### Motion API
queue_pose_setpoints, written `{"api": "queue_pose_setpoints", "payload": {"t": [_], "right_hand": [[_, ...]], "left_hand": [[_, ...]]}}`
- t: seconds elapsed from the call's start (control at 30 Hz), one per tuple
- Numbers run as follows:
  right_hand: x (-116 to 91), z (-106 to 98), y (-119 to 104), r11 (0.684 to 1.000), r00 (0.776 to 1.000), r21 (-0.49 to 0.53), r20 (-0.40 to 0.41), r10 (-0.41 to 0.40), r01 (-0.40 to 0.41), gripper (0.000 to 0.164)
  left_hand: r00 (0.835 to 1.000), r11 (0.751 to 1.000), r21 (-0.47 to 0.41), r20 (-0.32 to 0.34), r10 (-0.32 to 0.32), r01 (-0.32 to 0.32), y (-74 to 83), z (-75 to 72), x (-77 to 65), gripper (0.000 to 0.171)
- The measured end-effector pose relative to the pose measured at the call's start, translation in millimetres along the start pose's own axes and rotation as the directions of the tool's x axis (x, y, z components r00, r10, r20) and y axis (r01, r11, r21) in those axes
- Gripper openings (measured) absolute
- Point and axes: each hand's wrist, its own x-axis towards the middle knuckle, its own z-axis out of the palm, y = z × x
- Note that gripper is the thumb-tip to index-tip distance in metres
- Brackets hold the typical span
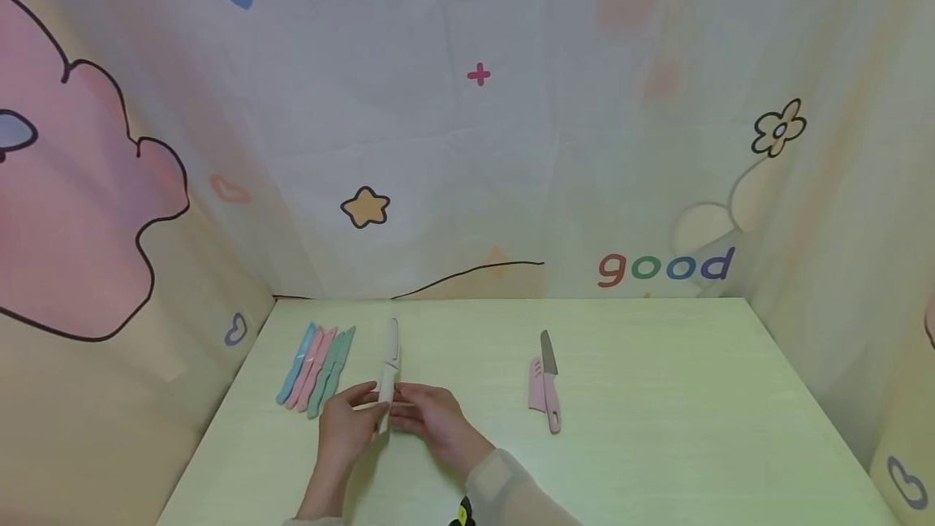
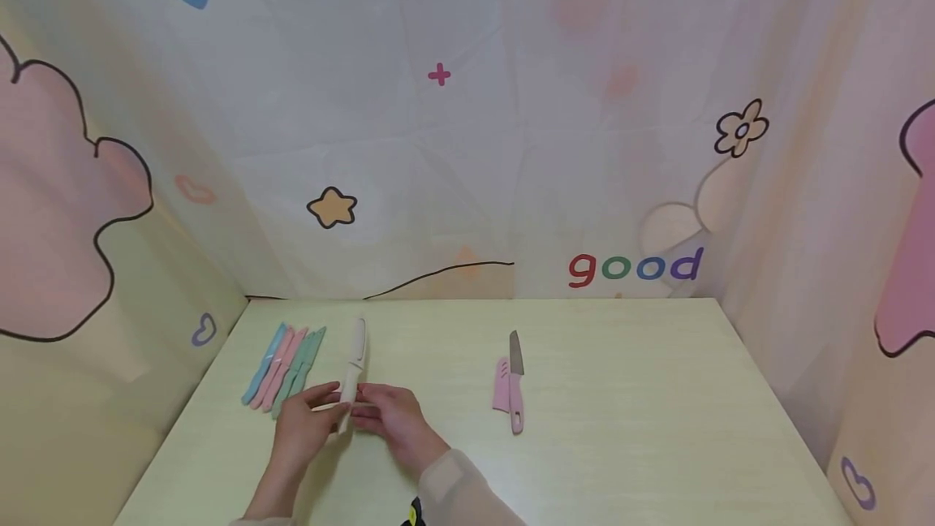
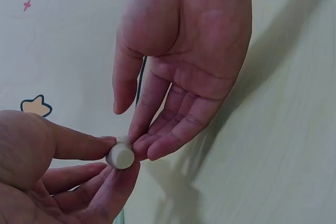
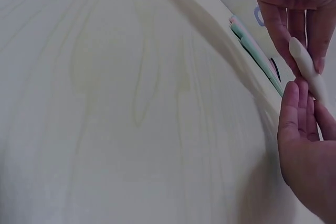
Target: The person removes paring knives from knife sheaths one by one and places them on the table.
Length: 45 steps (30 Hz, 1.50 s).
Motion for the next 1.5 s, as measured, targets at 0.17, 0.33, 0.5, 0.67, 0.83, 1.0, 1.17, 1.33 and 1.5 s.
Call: {"api": "queue_pose_setpoints", "payload": {"t": [0.17, 0.33, 0.5, 0.67, 0.83, 1.0, 1.17, 1.33, 1.5], "right_hand": [[-0.3, -8.5, -2.0, 0.999, 1.0, -0.033, -0.029, -0.01, 0.009, 0.029], [-1.6, -15.1, -3.1, 0.999, 0.999, -0.05, -0.048, -0.024, 0.022, 0.029], [-4.4, -22.2, -3.5, 0.996, 0.998, -0.081, -0.062, -0.028, 0.023, 0.029], [-10.7, -29.6, -7.3, 0.992, 0.998, -0.121, -0.057, -0.03, 0.023, 0.03], [-19.8, -37.3, -12.6, 0.989, 0.998, -0.146, -0.058, -0.034, 0.025, 0.032], [-29.2, -45.3, -17.1, 0.985, 0.997, -0.172, -0.07, -0.026, 0.013, 0.033], [-39.3, -52.9, -22.4, 0.978, 0.996, -0.209, -0.077, -0.042, 0.025, 0.033], [-51.2, -60.3, -29.0, 0.971, 0.996, -0.237, -0.08, -0.049, 0.029, 0.033], [-63.5, -70.7, -34.3, 0.966, 0.995, -0.255, -0.081, -0.067, 0.044, 0.034]], "left_hand": [[0.998, 0.996, -0.079, 0.052, -0.025, 0.029, 3.5, 8.0, -3.1, 0.042], [0.996, 0.99, -0.133, 0.088, -0.027, 0.039, 4.7, 13.9, -6.2, 0.038], [0.992, 0.985, -0.17, 0.125, -0.016, 0.038, 5.5, 19.0, -9.9, 0.036], [0.985, 0.982, -0.188, 0.17, 0.002, 0.031, 6.7, 23.6, -13.0, 0.038], [0.971, 0.978, -0.206, 0.237, 0.025, 0.025, 7.1, 28.8, -16.6, 0.042], [0.954, 0.971, -0.236, 0.297, 0.031, 0.042, 6.6, 35.9, -19.4, 0.044], [0.939, 0.966, -0.257, 0.339, 0.051, 0.04, 6.8, 44.6, -23.4, 0.046], [0.925, 0.967, -0.253, 0.373, 0.071, 0.027, 10.7, 53.1, -29.2, 0.053], [0.903, 0.962, -0.273, 0.42, 0.09, 0.031, 35.9, 53.2, -46.0, 0.053]]}}
